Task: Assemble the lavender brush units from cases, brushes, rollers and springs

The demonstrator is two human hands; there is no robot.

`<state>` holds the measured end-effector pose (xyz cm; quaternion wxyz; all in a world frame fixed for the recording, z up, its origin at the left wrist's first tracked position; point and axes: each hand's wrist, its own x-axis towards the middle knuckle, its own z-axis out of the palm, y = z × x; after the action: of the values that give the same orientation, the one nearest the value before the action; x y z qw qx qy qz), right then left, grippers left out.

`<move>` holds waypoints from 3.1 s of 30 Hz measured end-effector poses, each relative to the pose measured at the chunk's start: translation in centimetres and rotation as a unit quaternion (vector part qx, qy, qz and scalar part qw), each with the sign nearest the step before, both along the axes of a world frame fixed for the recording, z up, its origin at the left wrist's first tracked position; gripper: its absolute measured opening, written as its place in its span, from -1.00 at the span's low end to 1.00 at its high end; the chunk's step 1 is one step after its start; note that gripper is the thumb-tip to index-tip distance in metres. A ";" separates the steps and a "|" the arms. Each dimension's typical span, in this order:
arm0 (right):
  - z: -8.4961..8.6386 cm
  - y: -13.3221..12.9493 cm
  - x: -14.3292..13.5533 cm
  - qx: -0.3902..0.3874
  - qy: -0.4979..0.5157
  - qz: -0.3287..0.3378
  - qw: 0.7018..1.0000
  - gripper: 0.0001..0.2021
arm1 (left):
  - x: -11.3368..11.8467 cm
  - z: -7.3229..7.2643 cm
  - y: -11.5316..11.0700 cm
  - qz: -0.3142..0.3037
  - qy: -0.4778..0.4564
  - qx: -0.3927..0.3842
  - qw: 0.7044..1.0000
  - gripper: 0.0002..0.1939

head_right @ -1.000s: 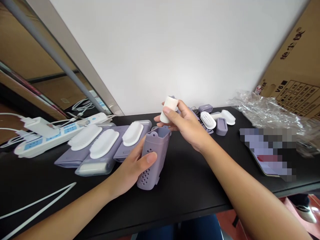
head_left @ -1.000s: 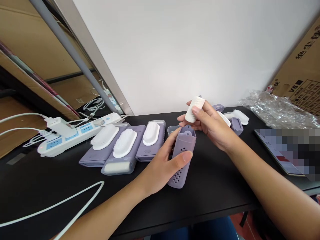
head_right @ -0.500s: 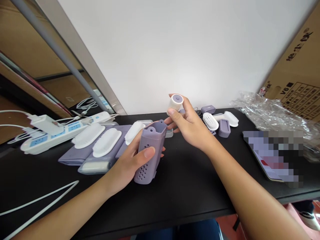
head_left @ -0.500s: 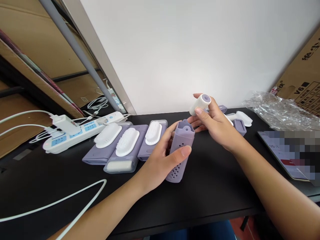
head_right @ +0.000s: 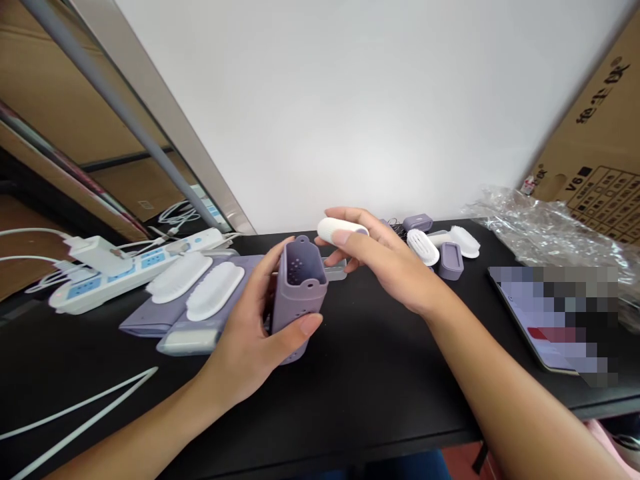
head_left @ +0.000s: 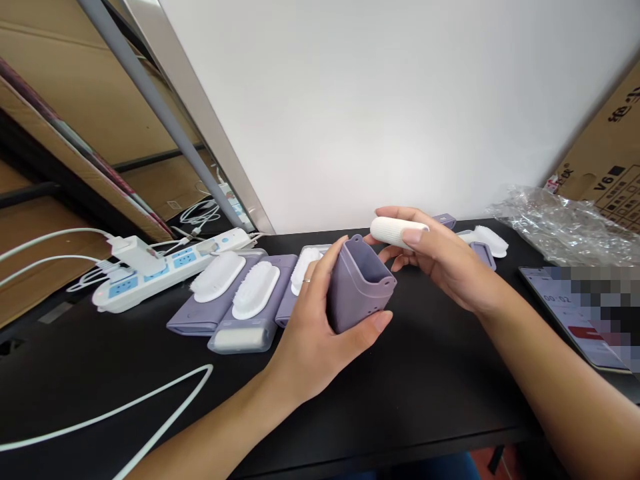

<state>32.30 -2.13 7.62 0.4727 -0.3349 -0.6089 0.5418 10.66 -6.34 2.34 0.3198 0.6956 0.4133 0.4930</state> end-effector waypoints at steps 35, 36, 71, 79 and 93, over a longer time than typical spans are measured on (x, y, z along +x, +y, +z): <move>-4.0 1.3 -2.4 0.020 0.008 -0.096 0.995 -0.59 | -2.7 0.5 3.4 0.222 0.411 0.371 0.803 -0.27; -4.1 1.3 -2.5 0.021 0.003 -0.094 0.995 -0.58 | -2.8 0.5 3.4 0.221 0.413 0.372 0.802 -0.27; -4.1 0.2 -2.9 0.090 -0.104 -0.075 0.988 -0.64 | -1.8 -0.5 3.3 0.236 0.357 0.335 0.839 -0.38; -4.1 0.0 -3.0 0.105 -0.092 -0.055 0.989 -0.65 | -1.9 -0.6 3.1 0.241 0.361 0.341 0.834 -0.40; -3.6 -0.7 -3.5 0.119 -0.082 -0.037 0.989 -0.67 | -2.2 -0.5 3.1 0.263 0.364 0.387 0.806 -0.39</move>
<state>28.82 -2.87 4.07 0.4775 -0.3416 -0.6931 0.4181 8.49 -3.24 1.84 -0.2913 0.7549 0.4411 0.3881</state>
